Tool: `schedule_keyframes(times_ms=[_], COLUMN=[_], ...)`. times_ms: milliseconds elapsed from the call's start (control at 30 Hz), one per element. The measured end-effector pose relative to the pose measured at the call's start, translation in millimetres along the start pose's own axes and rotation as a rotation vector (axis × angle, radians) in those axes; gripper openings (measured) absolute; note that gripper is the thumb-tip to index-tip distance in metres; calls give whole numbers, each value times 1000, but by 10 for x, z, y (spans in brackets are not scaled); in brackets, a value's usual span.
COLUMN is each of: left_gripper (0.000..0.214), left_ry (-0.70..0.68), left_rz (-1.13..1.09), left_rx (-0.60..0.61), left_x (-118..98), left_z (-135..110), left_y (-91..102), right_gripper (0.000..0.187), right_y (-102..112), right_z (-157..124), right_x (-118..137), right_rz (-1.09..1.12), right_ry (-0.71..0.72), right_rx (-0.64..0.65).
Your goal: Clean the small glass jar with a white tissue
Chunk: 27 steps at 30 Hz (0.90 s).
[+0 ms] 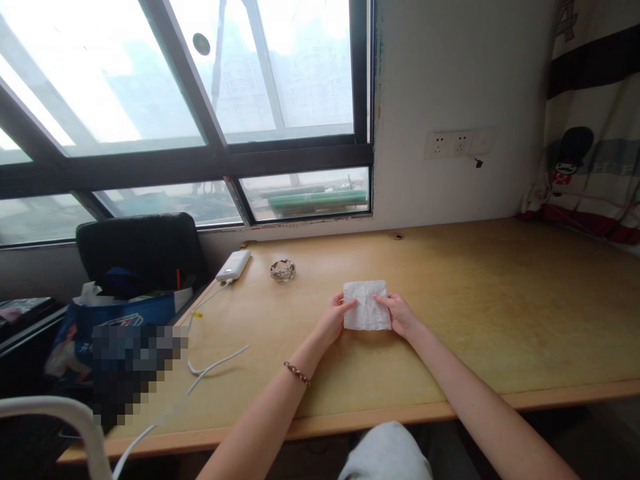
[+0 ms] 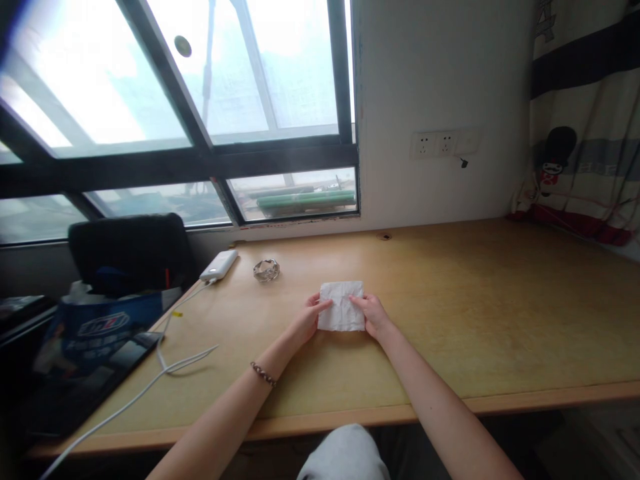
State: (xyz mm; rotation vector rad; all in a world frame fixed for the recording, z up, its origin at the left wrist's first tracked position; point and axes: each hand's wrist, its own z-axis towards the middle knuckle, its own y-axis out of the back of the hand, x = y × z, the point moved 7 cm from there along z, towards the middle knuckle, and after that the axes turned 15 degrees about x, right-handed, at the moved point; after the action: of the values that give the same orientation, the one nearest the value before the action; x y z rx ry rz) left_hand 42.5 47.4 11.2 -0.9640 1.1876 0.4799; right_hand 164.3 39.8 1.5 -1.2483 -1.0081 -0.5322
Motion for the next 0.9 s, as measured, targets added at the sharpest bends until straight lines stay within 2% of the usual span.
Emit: schedule_keyframes(times_ms=[100, 200, 267, 367, 467, 567, 667, 767, 833, 900], left_gripper=[40, 35, 33, 38, 49, 43, 32, 20, 17, 16], left_ry=[2, -60, -147, -132, -78, 24, -2, -36, -66, -119], left_rz=[84, 333, 645, 1228, 1347, 1463, 1515, 1523, 1533, 1545], left_rx=[-52, -181, -385, -749, -812, -768, -765, -774, -748, -706], left_x=[-24, -241, -526, -925, -1055, -1022, -983, -965, -963, -956], left_z=[33, 22, -71, -253, -261, -165, -143, -185, -191, -163], left_y=[169, 501, 797, 1166, 1479, 1688, 1774, 1741, 1617, 1403], right_gripper=[16, 14, 13, 13, 14, 14, 14, 15, 14, 16], right_y=[94, 181, 214, 226, 216, 202, 197, 211, 227, 230], right_z=[19, 29, 28, 31, 42, 51, 54, 68, 87, 111], right_x=[-8, 5, 19, 28, 21, 14, 16, 1, -21, -34], right_rz=[37, 57, 55, 55, 72, 106, 125, 129, 140, 166], right_ry=[27, 60, 73, 78, 70, 60, 53, 44, 41, 47], right_rx=[-55, -117, -150, -165, -152, -136, -137, -145, -146, -133])
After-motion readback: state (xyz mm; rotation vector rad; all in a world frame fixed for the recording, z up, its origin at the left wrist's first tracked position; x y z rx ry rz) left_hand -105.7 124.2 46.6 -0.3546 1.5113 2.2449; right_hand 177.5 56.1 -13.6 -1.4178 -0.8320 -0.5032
